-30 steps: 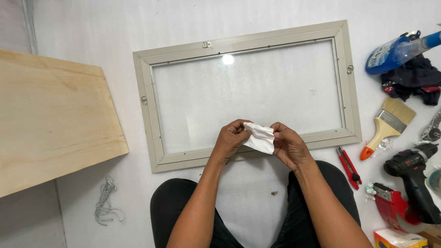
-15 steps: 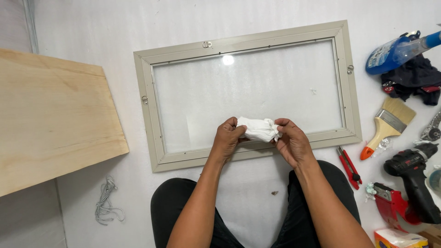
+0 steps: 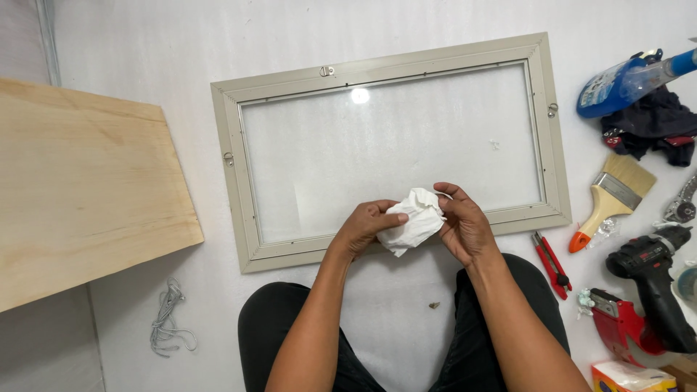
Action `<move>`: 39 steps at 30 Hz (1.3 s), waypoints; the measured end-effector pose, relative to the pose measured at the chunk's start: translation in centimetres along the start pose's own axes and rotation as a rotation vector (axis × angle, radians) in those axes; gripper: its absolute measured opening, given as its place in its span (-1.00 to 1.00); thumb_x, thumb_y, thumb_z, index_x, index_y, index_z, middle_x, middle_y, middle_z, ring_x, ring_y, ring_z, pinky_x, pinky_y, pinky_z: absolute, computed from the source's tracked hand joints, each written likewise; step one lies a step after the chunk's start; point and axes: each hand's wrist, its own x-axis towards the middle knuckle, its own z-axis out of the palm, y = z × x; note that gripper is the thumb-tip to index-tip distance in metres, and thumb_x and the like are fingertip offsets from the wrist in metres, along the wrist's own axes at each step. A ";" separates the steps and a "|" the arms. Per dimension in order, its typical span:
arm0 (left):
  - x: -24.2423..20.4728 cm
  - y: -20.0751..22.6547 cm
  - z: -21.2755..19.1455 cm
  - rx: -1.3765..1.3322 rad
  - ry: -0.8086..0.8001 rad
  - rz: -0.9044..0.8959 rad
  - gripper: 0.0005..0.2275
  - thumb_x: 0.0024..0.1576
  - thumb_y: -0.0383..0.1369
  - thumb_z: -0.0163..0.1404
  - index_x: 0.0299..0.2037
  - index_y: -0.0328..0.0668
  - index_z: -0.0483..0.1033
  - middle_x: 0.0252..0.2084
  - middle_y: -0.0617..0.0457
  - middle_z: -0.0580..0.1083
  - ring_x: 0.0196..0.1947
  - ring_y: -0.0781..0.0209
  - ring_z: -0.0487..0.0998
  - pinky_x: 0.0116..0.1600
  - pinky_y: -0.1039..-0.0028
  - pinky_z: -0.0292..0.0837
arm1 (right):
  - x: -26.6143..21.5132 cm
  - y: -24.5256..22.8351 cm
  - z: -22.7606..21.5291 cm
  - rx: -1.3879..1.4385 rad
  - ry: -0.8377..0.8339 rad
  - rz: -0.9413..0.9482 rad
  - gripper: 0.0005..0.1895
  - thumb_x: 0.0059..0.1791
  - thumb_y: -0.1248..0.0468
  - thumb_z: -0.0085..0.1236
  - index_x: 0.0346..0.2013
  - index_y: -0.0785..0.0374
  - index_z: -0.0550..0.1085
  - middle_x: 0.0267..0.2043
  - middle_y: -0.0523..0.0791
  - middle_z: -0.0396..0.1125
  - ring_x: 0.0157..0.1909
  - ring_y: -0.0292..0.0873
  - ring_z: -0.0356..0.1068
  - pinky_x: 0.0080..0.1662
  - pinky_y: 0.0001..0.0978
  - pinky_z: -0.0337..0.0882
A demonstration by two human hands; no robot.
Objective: Cleaning a picture frame and its glass using a brush, glass cleaner, and a cloth
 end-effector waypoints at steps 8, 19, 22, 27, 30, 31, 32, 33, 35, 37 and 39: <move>-0.1 -0.1 0.8 0.158 0.116 0.261 -0.82 -0.03 -0.36 0.36 -0.28 -0.19 0.69 -0.29 0.02 0.56 -0.26 0.31 0.53 -0.13 0.51 0.47 | -1.9 -0.7 3.2 -0.207 0.016 -0.019 -0.70 -0.01 0.31 0.15 -0.01 0.36 0.51 -0.24 -0.01 0.44 -0.20 -0.17 0.45 -0.11 -0.31 0.53; -0.4 0.3 1.1 0.225 0.171 0.374 -0.78 0.04 -0.27 0.33 -0.16 -0.12 0.71 -0.01 0.06 0.59 0.02 0.29 0.54 0.17 0.42 0.42 | -1.1 1.1 1.0 -0.471 -0.023 0.018 -0.80 0.00 0.35 0.28 -0.09 0.31 0.63 -0.32 -0.11 0.46 -0.29 -0.32 0.34 -0.17 -0.43 0.40; -0.4 0.4 1.2 0.129 0.171 0.302 -0.83 0.05 -0.34 0.32 -0.21 -0.16 0.69 -0.33 0.11 0.62 -0.27 0.44 0.52 -0.11 0.56 0.51 | -1.1 0.9 1.1 -0.427 0.007 0.046 -0.77 -0.01 0.35 0.27 -0.06 0.27 0.60 -0.27 -0.15 0.44 -0.24 -0.30 0.35 -0.07 -0.39 0.37; -0.8 1.0 1.7 -0.036 0.160 0.339 -0.58 0.04 -0.40 0.32 0.05 -0.28 0.43 -0.27 0.00 0.61 -0.29 0.38 0.56 -0.12 0.57 0.54 | -0.7 1.1 0.1 -0.311 -0.036 0.089 -0.68 0.00 0.32 0.23 0.05 0.28 0.56 -0.11 -0.06 0.49 -0.13 -0.17 0.44 0.08 -0.16 0.40; 0.5 -0.2 1.0 0.359 0.224 0.346 -0.40 -0.06 -0.20 0.37 0.11 -0.22 0.33 0.00 -0.03 0.52 0.06 0.21 0.45 0.14 0.45 0.38 | -1.1 0.9 0.9 -0.247 -0.042 0.110 -0.65 0.01 0.37 0.15 0.10 0.32 0.52 -0.04 0.01 0.48 -0.07 -0.08 0.46 0.10 -0.06 0.41; 0.4 -0.4 1.2 0.358 0.225 0.346 -0.40 -0.06 -0.20 0.37 0.11 -0.22 0.33 0.00 -0.03 0.52 0.06 0.21 0.45 0.14 0.45 0.38 | -1.5 0.5 1.4 -0.248 -0.043 0.110 -0.65 0.01 0.37 0.15 0.10 0.32 0.52 -0.04 0.01 0.48 -0.07 -0.08 0.46 0.10 -0.06 0.41; 0.3 -0.5 1.3 0.493 0.238 0.369 -0.35 -0.07 -0.17 0.36 0.17 -0.20 0.32 0.02 -0.02 0.49 0.08 0.17 0.45 0.17 0.39 0.38 | -1.8 0.1 2.0 -0.270 -0.029 0.117 -0.68 -0.01 0.37 0.19 0.05 0.32 0.54 -0.09 0.00 0.50 -0.11 -0.11 0.47 0.05 -0.14 0.44; 0.2 -0.7 1.4 0.628 0.251 0.391 -0.29 -0.09 -0.14 0.35 0.24 -0.18 0.31 0.03 -0.02 0.46 0.10 0.13 0.45 0.21 0.34 0.39 | -2.2 -0.2 2.6 -0.293 -0.015 0.124 -0.70 -0.03 0.37 0.22 0.00 0.31 0.56 -0.14 -0.01 0.51 -0.15 -0.13 0.49 -0.01 -0.22 0.48; -0.3 0.1 1.3 0.748 0.249 0.474 -0.29 -0.06 -0.12 0.31 0.26 -0.25 0.31 0.03 -0.09 0.46 0.12 0.03 0.45 0.26 0.22 0.36 | -2.3 -0.2 3.0 -0.319 0.017 0.099 -0.72 -0.05 0.36 0.25 -0.04 0.30 0.56 -0.17 -0.04 0.50 -0.17 -0.15 0.49 -0.03 -0.25 0.48; -0.6 0.8 0.4 0.866 0.264 0.555 -0.29 -0.02 -0.09 0.27 0.29 -0.32 0.31 0.03 -0.16 0.46 0.13 -0.08 0.46 0.30 0.11 0.33 | -2.1 -0.2 2.7 -0.351 0.035 0.081 -0.74 -0.07 0.35 0.27 -0.08 0.29 0.55 -0.20 -0.07 0.50 -0.20 -0.17 0.48 -0.06 -0.28 0.48; -1.3 1.8 -1.9 0.997 0.491 0.842 -0.40 0.07 -0.11 0.21 0.26 -0.25 0.38 0.00 -0.15 0.52 0.10 -0.15 0.49 0.23 0.06 0.37 | -1.6 0.4 2.3 -0.503 0.173 -0.078 -0.70 -0.04 0.32 0.30 -0.03 0.31 0.53 -0.20 -0.08 0.46 -0.18 -0.19 0.47 -0.08 -0.30 0.48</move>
